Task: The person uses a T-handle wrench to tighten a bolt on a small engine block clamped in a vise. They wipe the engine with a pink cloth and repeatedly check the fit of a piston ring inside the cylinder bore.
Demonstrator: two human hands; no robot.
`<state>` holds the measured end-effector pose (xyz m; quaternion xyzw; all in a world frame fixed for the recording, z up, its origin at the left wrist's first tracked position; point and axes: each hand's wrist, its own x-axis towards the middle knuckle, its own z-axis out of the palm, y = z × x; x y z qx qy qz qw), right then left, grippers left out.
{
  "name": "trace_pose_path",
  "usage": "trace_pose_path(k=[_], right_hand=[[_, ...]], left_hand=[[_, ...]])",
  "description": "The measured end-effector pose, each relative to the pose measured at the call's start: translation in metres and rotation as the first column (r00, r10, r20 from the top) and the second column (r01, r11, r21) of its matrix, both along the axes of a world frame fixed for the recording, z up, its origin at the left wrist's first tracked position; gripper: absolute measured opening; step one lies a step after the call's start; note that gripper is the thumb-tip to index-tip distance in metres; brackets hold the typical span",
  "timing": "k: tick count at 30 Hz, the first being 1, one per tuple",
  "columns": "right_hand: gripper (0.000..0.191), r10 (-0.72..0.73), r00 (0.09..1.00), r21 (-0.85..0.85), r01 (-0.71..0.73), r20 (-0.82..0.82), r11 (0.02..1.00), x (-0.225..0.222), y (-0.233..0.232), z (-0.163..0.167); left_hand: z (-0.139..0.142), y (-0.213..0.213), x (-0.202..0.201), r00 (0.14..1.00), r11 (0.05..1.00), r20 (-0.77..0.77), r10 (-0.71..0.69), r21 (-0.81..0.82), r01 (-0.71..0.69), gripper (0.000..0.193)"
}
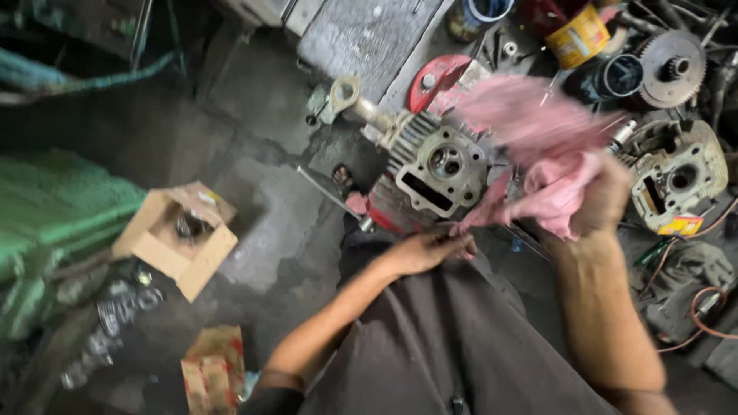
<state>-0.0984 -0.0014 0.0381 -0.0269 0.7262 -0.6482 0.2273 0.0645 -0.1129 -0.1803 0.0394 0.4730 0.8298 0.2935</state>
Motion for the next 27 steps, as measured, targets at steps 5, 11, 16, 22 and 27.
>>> trace_pose_path(k=[5, 11, 16, 22, 27], right_hand=[[0.018, 0.157, 0.940, 0.266, -0.075, -0.304, 0.961, 0.007, 0.038, -0.007], [0.018, 0.805, 0.459, 0.883, -0.088, -0.375, 0.462, 0.047, -0.038, -0.002], [0.013, 0.131, 0.990, 0.057, -0.134, 0.051, 0.989, -0.027, 0.018, -0.014], [0.019, 0.081, 0.915, 0.069, -0.059, -0.395, 0.996, -0.058, 0.070, -0.015], [0.050, 0.724, 0.368, 0.708, -0.205, -0.584, 0.675, 0.015, 0.000, 0.017]], left_hand=[[-0.023, 0.014, 0.008, 0.979, 0.953, -0.099, 0.176, -0.233, -0.195, 0.043], [-0.022, 0.044, -0.006, 0.949, 0.978, -0.246, 0.196, -0.022, -0.207, 0.049], [-0.012, 0.035, -0.018, 0.980, 0.711, -0.193, 0.038, -0.685, -0.162, 0.046], [-0.056, -0.025, 0.002, 0.958, -0.131, -0.287, -0.027, -0.949, -0.288, 0.058], [-0.069, -0.048, 0.037, 0.951, 0.181, 0.269, 0.150, -0.954, 0.241, 0.053]])
